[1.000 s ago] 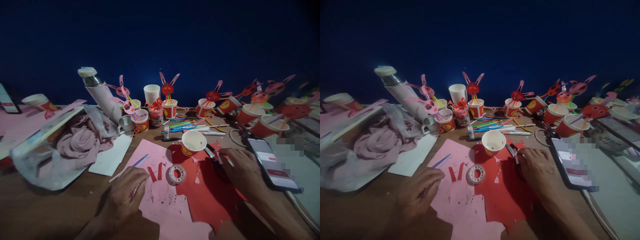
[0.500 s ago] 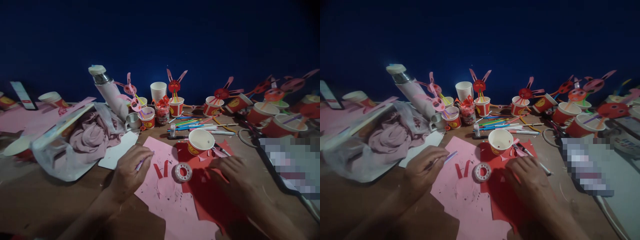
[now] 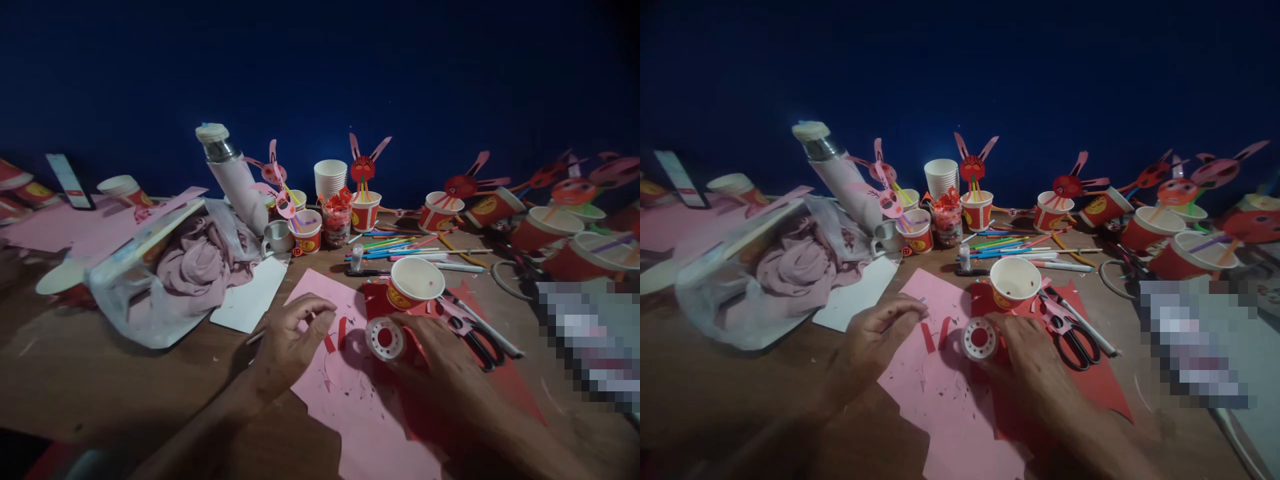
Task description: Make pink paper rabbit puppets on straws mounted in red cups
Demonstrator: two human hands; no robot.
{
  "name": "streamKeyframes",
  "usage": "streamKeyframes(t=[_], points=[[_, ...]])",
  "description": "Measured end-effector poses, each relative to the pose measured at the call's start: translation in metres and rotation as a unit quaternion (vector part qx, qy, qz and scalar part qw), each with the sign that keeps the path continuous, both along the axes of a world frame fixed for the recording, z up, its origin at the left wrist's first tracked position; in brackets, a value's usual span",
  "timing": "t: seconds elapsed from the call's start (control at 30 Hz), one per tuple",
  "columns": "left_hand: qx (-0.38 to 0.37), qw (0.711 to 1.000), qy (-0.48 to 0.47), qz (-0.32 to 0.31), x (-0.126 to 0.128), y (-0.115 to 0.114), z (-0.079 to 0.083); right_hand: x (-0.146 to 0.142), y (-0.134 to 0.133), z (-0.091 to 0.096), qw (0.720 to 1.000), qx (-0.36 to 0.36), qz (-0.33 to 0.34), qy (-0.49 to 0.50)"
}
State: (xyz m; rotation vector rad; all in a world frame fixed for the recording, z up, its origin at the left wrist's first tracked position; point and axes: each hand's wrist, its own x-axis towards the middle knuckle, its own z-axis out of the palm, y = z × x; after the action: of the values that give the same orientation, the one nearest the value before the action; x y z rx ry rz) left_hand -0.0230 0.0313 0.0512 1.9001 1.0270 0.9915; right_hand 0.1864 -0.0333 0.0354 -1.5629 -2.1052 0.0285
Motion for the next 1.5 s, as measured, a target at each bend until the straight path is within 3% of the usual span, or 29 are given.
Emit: streamKeyframes(t=[0.07,0.13,0.23,0.4,0.53,0.63,0.83,0.97,1.1,1.33,1.4,1.5], points=[[-0.17,0.981,-0.08,-0.041,0.004,-0.004,-0.006,-0.002,-0.002,0.007,0.999,-0.011,0.011,0.03],[-0.289,0.94,-0.152,-0.1,0.01,-0.006,-0.011,-0.006,-0.002,0.013,0.997,-0.013,0.037,0.061],[-0.376,0.888,-0.21,-0.16,0.017,-0.009,-0.013,-0.013,-0.001,0.017,0.992,-0.003,0.059,0.109],[-0.468,0.819,-0.296,-0.152,0.025,-0.011,-0.014,-0.023,0.002,0.019,0.953,-0.073,0.064,0.288],[-0.509,0.785,-0.319,-0.151,0.027,-0.013,-0.02,-0.026,0.003,0.013,0.872,-0.167,0.072,0.455],[-0.493,0.795,-0.321,-0.148,0.028,-0.014,-0.022,-0.027,0.002,0.005,0.804,-0.205,0.106,0.548],[-0.463,0.819,-0.314,-0.128,0.027,-0.015,-0.018,-0.033,0.002,-0.003,0.641,-0.268,0.168,0.699],[-0.493,0.801,-0.317,-0.119,0.027,-0.017,-0.014,-0.036,0.005,-0.002,0.596,-0.3,0.178,0.723],[-0.514,0.789,-0.317,-0.116,0.028,-0.02,-0.012,-0.036,0.006,-0.002,0.592,-0.306,0.15,0.73],[-0.528,0.78,-0.315,-0.112,0.024,-0.024,-0.014,-0.039,0.001,-0.004,0.623,-0.295,0.099,0.718],[-0.525,0.782,-0.316,-0.114,0.023,-0.025,-0.014,-0.039,0.0,-0.002,0.664,-0.279,0.08,0.689],[-0.51,0.792,-0.317,-0.111,0.022,-0.027,-0.013,-0.036,-0.003,0.002,0.782,-0.203,0.052,0.587]])
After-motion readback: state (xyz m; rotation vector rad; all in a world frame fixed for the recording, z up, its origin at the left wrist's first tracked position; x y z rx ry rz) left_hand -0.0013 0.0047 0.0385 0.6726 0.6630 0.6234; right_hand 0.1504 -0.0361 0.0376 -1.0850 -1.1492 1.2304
